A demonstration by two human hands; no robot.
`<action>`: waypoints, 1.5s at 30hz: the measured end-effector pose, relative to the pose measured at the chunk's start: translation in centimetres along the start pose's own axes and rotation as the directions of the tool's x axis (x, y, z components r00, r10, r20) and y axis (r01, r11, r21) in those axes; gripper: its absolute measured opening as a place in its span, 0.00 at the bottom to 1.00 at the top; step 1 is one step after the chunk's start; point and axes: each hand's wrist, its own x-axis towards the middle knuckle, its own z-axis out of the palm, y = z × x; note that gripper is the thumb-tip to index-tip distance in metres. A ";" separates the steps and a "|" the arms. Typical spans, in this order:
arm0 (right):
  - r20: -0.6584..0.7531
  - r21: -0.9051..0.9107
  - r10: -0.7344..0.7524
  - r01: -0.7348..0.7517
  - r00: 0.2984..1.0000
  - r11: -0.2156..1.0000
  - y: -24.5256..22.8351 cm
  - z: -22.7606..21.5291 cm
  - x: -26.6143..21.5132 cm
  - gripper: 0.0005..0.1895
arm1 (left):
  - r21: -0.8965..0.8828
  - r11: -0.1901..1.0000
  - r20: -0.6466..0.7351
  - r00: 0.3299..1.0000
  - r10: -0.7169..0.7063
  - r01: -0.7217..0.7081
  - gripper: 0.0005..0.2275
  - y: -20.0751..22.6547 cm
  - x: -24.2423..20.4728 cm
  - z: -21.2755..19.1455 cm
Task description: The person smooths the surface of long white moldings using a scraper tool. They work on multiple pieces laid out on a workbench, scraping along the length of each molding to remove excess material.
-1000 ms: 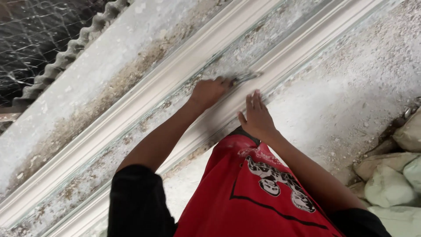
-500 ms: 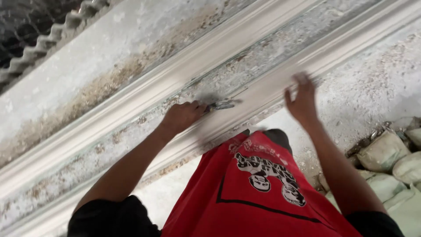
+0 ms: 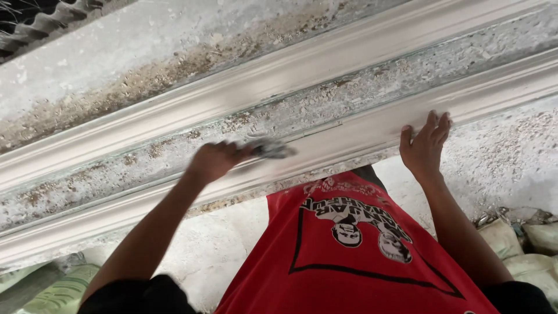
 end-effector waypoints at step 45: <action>0.161 0.228 -0.069 0.031 0.985 0.973 3.3 -11.0 3.0 0.22 | -0.195 0.957 -0.164 0.969 0.185 -0.216 0.16 14.8 41.6 -9.9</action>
